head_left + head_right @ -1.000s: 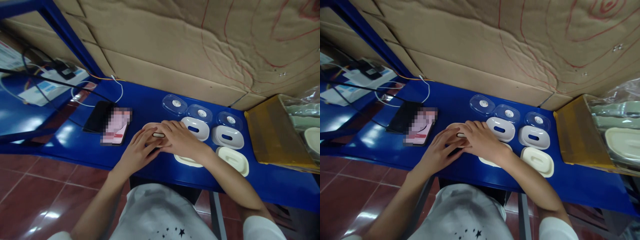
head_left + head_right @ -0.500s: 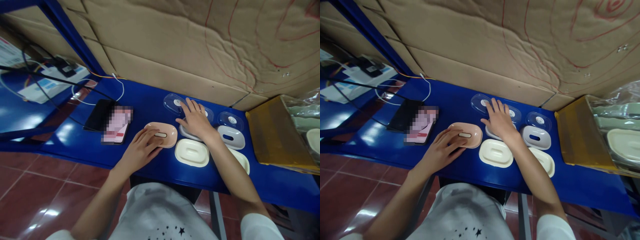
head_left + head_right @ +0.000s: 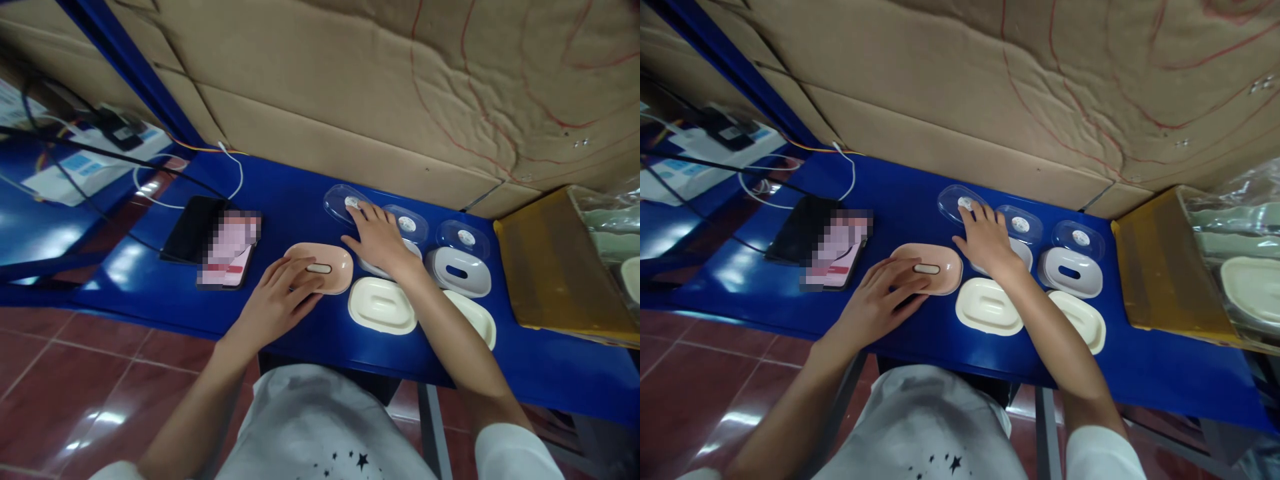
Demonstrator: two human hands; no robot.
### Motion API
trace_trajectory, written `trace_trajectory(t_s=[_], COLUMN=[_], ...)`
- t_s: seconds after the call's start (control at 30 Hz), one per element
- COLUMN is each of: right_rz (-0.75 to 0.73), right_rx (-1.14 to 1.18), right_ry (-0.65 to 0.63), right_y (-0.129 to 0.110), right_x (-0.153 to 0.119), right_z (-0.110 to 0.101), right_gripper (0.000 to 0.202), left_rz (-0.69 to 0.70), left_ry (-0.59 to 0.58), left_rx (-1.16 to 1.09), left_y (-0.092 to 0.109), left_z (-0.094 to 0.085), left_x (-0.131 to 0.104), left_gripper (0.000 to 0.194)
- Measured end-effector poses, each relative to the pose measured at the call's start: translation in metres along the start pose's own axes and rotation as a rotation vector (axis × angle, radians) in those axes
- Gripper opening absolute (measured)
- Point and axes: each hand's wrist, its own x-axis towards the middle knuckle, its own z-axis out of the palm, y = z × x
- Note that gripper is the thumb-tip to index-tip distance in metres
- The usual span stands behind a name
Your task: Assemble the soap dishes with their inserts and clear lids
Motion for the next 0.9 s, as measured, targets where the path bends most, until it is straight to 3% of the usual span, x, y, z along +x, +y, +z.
trace_trajectory(t_s=[0.2, 0.43, 0.77, 0.9], right_rz=[-0.052, 0.014, 0.039, 0.036], right_rx=[0.047, 0.074, 0.065, 0.126], right_ry=[0.101, 0.050, 0.118, 0.117], right_y=[-0.009, -0.010, -0.008, -0.005], right_x=[-0.002, 0.002, 0.003, 0.002], right_z=[0.005, 0.011, 0.011, 0.002], right_gripper=[0.053, 0.075, 0.061, 0.059], left_rz=[-0.010, -0.018, -0.031, -0.035], left_ry=[-0.020, -0.022, -0.023, -0.007], left_rx=[-0.005, -0.020, -0.039, -0.033], left_y=[0.000, -0.001, -0.001, -0.001], left_z=[-0.001, 0.000, 0.000, 0.001], left_x=[0.000, -0.001, 0.000, -0.001], left_gripper=[0.025, 0.026, 0.027, 0.028])
